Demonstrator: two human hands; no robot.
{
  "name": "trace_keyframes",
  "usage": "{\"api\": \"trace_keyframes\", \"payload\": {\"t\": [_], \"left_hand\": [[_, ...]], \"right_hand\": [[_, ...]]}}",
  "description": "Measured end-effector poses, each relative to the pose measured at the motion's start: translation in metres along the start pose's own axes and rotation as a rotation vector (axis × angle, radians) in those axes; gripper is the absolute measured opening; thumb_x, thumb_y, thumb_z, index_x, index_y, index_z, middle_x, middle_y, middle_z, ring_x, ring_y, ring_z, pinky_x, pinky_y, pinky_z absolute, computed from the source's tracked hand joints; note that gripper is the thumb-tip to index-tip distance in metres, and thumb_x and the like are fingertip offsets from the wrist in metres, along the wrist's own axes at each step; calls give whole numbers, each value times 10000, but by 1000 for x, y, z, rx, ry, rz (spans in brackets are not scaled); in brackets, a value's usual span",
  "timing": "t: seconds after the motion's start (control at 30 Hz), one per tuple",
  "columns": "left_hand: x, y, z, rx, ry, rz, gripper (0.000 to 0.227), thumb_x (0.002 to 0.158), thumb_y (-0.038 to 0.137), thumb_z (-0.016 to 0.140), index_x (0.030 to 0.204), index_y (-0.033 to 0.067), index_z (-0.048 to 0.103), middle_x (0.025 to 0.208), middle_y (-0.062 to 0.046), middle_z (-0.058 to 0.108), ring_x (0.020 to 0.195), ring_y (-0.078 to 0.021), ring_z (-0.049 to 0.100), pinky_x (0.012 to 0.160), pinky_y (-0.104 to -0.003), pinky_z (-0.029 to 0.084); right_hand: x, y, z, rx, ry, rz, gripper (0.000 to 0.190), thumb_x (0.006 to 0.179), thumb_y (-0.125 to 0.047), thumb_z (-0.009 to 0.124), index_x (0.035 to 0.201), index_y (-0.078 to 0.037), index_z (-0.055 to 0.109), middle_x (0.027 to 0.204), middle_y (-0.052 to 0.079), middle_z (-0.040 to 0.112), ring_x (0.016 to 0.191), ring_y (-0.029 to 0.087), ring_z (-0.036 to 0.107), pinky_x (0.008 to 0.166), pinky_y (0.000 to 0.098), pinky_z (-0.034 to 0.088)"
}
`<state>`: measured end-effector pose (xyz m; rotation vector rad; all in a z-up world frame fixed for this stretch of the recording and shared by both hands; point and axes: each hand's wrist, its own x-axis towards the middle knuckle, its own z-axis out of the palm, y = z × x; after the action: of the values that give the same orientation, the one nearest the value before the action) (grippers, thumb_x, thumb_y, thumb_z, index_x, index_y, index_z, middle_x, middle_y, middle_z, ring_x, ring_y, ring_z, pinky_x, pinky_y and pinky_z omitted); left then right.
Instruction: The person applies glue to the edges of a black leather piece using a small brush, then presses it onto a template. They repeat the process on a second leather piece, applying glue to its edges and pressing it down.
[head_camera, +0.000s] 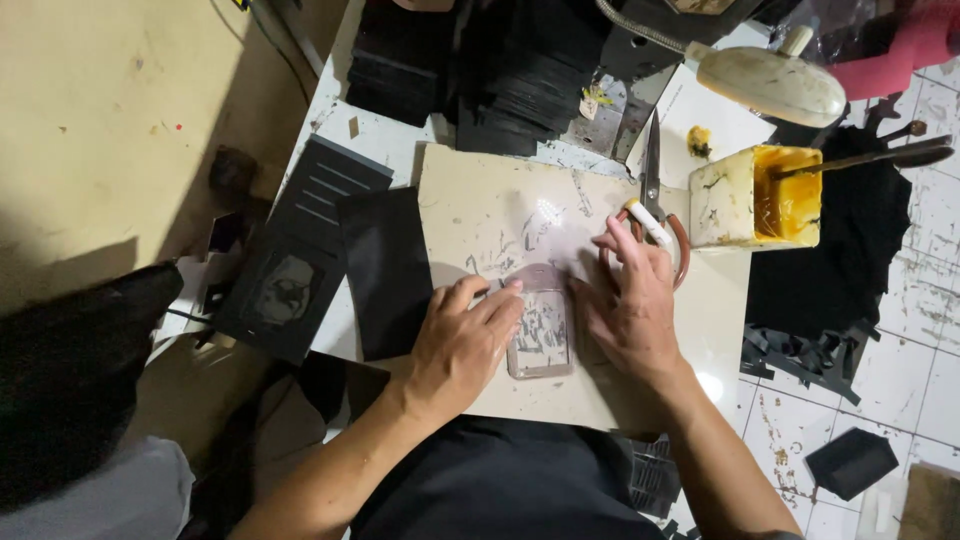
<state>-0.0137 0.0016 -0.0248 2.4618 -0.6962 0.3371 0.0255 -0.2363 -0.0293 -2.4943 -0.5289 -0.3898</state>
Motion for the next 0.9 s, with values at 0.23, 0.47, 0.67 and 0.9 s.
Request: {"api": "trace_keyframes", "payload": {"t": [0.23,0.47,0.67,0.9], "left_hand": [[0,-2,-1,-14,-50,-4,178,936,261,691,1073,147,687,1217,-33,716,1160,-306,571,865,-433,466],[3,2,-13,-69,-189,-35,351,856,335,795,1099,94,717,1366,-87,664,1286,-358,480,938,-486,436],[12,6,-31,-105,-261,-72,527,722,333,898,1114,26,727,1514,-182,521,1369,-455,372,1019,-580,395],[5,1,-33,-78,-375,-85,764,638,423,924,1267,74,664,1591,-188,385,1433,-451,285,1067,-615,335]], "right_hand": [[-16,12,-4,43,-165,-62,895,721,-167,901,1526,-145,512,1073,-92,756,1039,243,595,940,382,438],[-4,-8,-35,109,-364,-5,1016,726,-245,897,1591,-148,373,1259,-18,717,1213,322,549,1016,458,354],[0,-20,-55,90,-529,10,1076,720,-283,889,1601,-124,292,1389,48,634,1346,377,460,1034,564,296],[2,-21,-60,63,-721,67,1216,679,-284,897,1650,-145,178,1472,71,555,1475,345,330,1083,528,210]]}}
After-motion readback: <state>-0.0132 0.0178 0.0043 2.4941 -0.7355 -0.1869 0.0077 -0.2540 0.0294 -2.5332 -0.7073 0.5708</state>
